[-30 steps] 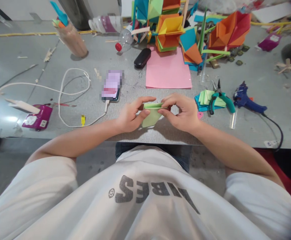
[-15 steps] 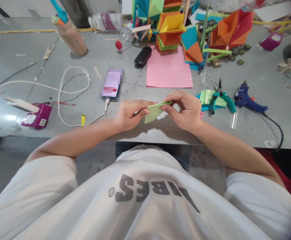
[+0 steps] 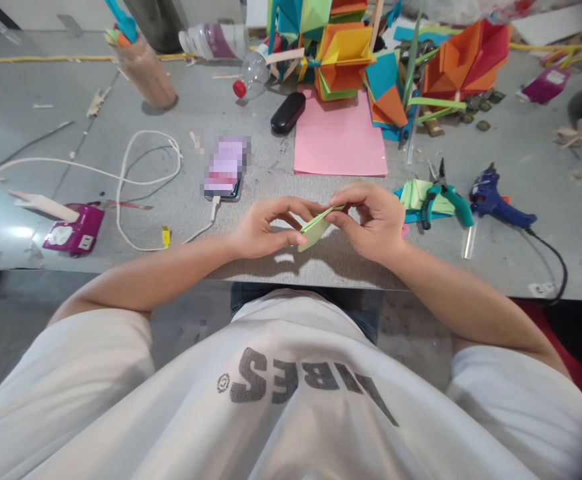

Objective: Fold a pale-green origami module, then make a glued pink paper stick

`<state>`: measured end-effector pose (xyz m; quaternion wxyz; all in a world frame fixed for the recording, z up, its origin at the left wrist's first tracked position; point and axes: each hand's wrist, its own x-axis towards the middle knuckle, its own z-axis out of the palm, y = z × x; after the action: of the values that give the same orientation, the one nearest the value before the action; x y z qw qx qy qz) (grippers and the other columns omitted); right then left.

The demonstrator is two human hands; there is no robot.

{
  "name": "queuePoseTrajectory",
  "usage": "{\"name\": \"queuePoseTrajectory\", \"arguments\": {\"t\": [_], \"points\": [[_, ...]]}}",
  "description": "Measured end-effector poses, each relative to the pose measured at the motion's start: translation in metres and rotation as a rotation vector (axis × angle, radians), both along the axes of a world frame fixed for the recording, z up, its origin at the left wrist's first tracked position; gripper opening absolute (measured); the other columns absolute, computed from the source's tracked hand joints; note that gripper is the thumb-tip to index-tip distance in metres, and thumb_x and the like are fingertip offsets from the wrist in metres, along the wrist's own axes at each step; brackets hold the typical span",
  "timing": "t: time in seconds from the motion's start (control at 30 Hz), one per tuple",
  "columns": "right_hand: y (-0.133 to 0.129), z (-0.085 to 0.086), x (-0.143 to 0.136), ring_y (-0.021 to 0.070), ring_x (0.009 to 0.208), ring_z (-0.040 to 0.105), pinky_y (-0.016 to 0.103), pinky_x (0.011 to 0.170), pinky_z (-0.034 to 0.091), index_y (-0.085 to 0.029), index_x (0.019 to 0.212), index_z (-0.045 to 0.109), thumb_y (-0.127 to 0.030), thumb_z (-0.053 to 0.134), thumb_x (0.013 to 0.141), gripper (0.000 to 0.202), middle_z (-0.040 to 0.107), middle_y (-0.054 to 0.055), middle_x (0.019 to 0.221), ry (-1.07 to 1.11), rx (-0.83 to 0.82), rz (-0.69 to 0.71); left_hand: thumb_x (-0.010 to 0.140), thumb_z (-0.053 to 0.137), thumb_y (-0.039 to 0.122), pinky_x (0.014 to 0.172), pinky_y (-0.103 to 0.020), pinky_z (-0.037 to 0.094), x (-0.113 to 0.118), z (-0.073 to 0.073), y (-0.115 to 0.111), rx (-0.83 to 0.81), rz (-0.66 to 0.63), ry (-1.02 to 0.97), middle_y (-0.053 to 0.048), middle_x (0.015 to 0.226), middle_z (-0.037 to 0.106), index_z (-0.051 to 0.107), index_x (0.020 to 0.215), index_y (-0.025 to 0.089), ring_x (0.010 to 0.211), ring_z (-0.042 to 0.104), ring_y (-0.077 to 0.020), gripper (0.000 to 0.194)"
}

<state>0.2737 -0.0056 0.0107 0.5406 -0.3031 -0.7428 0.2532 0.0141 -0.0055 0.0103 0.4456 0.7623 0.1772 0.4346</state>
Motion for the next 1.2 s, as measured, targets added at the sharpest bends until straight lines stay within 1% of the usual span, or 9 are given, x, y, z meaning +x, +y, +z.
{"name": "queuePoseTrajectory", "arguments": {"t": [0.1, 0.2, 0.4, 0.5, 0.57, 0.7, 0.83, 1.0, 1.2], "points": [[-0.001, 0.0, 0.0, 0.0225, 0.079, 0.074, 0.041, 0.072, 0.063, -0.031, 0.102, 0.081, -0.063, 0.091, 0.096, 0.034, 0.08, 0.003, 0.091, 0.016, 0.02, 0.003, 0.102, 0.09, 0.051, 0.093, -0.035, 0.073, 0.0, 0.0, -0.002, 0.107, 0.078, -0.021, -0.017, 0.134, 0.088, 0.085, 0.113, 0.022, 0.115, 0.089, -0.0267, 0.031], [-0.002, -0.001, 0.0, 0.0222, 0.079, 0.073, 0.041, 0.072, 0.063, -0.031, 0.102, 0.081, -0.059, 0.09, 0.097, 0.03, 0.081, 0.003, 0.092, 0.025, 0.05, 0.008, 0.105, 0.086, 0.05, 0.089, -0.034, 0.073, -0.001, 0.0, -0.005, 0.25, 0.196, -0.007, -0.016, 0.125, 0.09, 0.085, 0.111, 0.022, 0.103, 0.09, -0.0239, 0.029], [-0.005, 0.002, -0.001, 0.0209, 0.074, 0.072, 0.039, 0.068, 0.063, -0.029, 0.1, 0.08, -0.052, 0.089, 0.099, 0.025, 0.081, 0.003, 0.092, -0.021, 0.084, 0.002, 0.11, 0.078, 0.046, 0.075, -0.03, 0.069, -0.006, -0.004, -0.003, 0.649, 0.403, 0.083, -0.008, 0.106, 0.091, 0.082, 0.119, 0.027, 0.087, 0.087, -0.0184, 0.022], [-0.005, 0.003, -0.002, 0.0188, 0.073, 0.072, 0.037, 0.066, 0.062, -0.027, 0.102, 0.08, -0.045, 0.087, 0.102, 0.019, 0.081, 0.003, 0.095, -0.005, 0.153, 0.042, 0.111, 0.077, 0.044, 0.07, -0.03, 0.066, -0.009, -0.007, -0.001, 0.767, 0.462, 0.112, -0.003, 0.098, 0.089, 0.082, 0.119, 0.029, 0.08, 0.084, -0.0166, 0.018], [-0.005, 0.002, -0.002, 0.0187, 0.074, 0.072, 0.037, 0.067, 0.062, -0.028, 0.104, 0.08, -0.047, 0.088, 0.102, 0.021, 0.081, 0.003, 0.095, 0.012, 0.139, 0.048, 0.11, 0.077, 0.039, 0.07, -0.03, 0.064, -0.009, -0.007, -0.002, 0.772, 0.49, 0.104, -0.002, 0.097, 0.088, 0.082, 0.12, 0.029, 0.078, 0.083, -0.016, 0.015], [-0.001, -0.001, -0.002, 0.0193, 0.076, 0.071, 0.035, 0.066, 0.061, -0.03, 0.107, 0.08, -0.064, 0.095, 0.093, 0.039, 0.076, 0.001, 0.09, 0.034, 0.004, 0.01, 0.11, 0.076, 0.032, 0.07, -0.028, 0.062, -0.005, -0.005, -0.005, 0.727, 0.523, 0.056, -0.002, 0.095, 0.087, 0.083, 0.118, 0.028, 0.075, 0.08, -0.0146, 0.012], [0.003, 0.0, -0.001, 0.0189, 0.077, 0.071, 0.034, 0.066, 0.061, -0.028, 0.101, 0.081, -0.072, 0.093, 0.092, 0.046, 0.077, 0.002, 0.09, 0.014, -0.096, 0.045, 0.109, 0.076, 0.031, 0.066, -0.025, 0.058, -0.001, -0.003, -0.009, 0.688, 0.553, 0.033, -0.002, 0.091, 0.086, 0.084, 0.113, 0.025, 0.069, 0.076, -0.012, 0.01], [0.003, 0.001, -0.001, 0.0185, 0.079, 0.073, 0.033, 0.067, 0.06, -0.027, 0.097, 0.082, -0.069, 0.091, 0.095, 0.043, 0.079, 0.003, 0.091, 0.035, -0.152, 0.087, 0.111, 0.076, 0.04, 0.062, -0.023, 0.055, 0.0, -0.004, -0.012, 0.612, 0.628, 0.067, -0.004, 0.089, 0.086, 0.085, 0.106, 0.023, 0.065, 0.072, -0.0099, 0.02], [0.002, 0.004, 0.0, 0.0164, 0.077, 0.073, 0.031, 0.067, 0.059, -0.025, 0.092, 0.08, -0.057, 0.091, 0.1, 0.035, 0.084, 0.004, 0.094, 0.069, -0.167, 0.109, 0.108, 0.078, 0.025, 0.069, -0.022, 0.057, 0.004, 0.0, -0.015, 0.591, 0.563, -0.024, -0.001, 0.092, 0.087, 0.084, 0.108, 0.023, 0.068, 0.075, -0.0091, 0.006]]}}
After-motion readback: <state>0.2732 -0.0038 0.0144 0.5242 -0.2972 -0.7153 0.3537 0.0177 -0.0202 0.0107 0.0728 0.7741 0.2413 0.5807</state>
